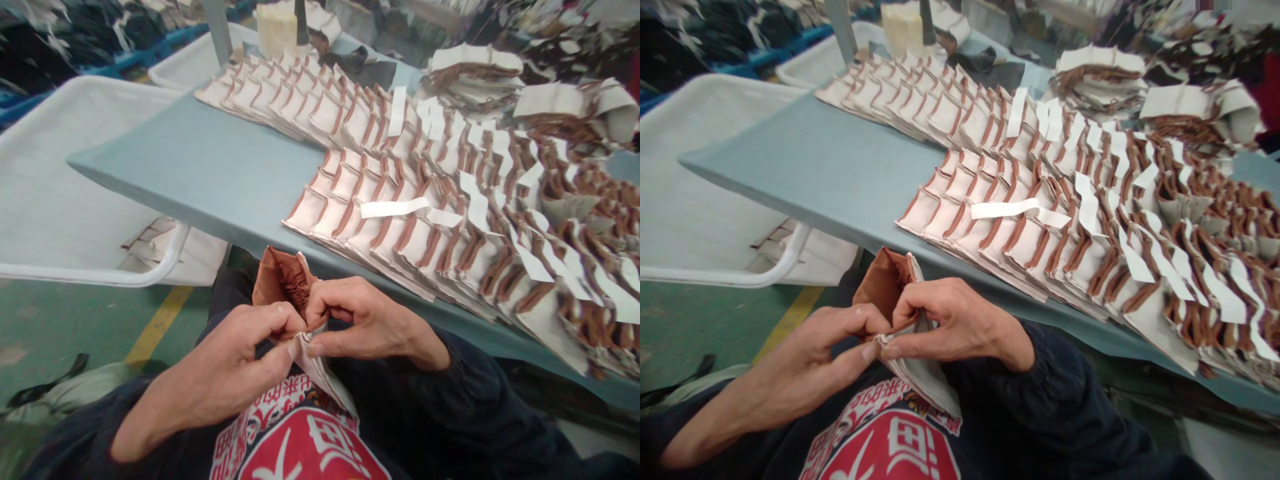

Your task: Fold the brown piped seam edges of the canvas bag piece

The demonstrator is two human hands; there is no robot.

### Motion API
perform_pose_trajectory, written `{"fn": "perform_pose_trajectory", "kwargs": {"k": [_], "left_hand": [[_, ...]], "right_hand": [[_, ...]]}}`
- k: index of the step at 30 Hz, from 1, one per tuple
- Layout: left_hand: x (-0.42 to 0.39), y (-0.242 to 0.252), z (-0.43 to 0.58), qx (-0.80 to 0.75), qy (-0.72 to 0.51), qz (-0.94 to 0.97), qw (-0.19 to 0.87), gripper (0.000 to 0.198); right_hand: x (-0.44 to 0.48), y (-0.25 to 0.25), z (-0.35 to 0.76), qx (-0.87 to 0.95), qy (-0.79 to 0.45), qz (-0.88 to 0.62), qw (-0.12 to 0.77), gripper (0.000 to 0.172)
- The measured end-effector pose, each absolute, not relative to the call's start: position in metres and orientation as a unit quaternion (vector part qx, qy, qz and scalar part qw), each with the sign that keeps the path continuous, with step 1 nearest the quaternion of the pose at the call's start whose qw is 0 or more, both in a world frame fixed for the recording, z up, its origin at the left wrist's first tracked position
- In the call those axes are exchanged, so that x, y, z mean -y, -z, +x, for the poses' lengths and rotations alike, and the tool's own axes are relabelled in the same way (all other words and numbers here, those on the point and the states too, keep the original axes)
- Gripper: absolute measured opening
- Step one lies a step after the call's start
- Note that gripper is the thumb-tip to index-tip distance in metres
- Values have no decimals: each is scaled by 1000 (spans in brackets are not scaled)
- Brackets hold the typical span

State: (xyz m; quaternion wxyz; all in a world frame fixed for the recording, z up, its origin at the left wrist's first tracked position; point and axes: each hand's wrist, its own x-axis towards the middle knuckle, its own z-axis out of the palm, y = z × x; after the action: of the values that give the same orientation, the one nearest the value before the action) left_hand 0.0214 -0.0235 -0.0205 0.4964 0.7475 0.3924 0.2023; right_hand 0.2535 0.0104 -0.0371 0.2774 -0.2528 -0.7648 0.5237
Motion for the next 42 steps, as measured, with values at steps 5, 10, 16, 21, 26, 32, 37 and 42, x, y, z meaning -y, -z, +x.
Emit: {"fn": "perform_pose_trajectory", "kwargs": {"k": [5, 10, 16, 21, 26, 32, 37, 42], "left_hand": [[18, 22, 27, -384, -221, 731, 519, 21], [17, 25, 27, -388, -220, 719, 533, 23], [17, 25, 26, -400, -209, 719, 529, 23], [18, 23, 27, -393, -207, 713, 543, 22], [20, 25, 28, -402, -202, 696, 559, 20], [19, 25, 31, -425, -197, 673, 572, 25], [20, 26, 30, -417, -187, 657, 600, 28], [21, 31, 28, -410, -174, 615, 650, 31]], "right_hand": [[-8, 43, 254, 690, -617, -280, 253, 38], [-6, 50, 256, 628, -685, -299, 218, 38], [-7, 50, 256, 623, -694, -292, 213, 43], [-7, 46, 256, 655, -661, -299, 212, 40], [-4, 43, 255, 700, -594, -317, 237, 35], [-6, 46, 253, 691, -603, -317, 241, 32], [-4, 47, 254, 687, -606, -325, 237, 26], [1, 39, 255, 727, -555, -336, 226, 17]]}}
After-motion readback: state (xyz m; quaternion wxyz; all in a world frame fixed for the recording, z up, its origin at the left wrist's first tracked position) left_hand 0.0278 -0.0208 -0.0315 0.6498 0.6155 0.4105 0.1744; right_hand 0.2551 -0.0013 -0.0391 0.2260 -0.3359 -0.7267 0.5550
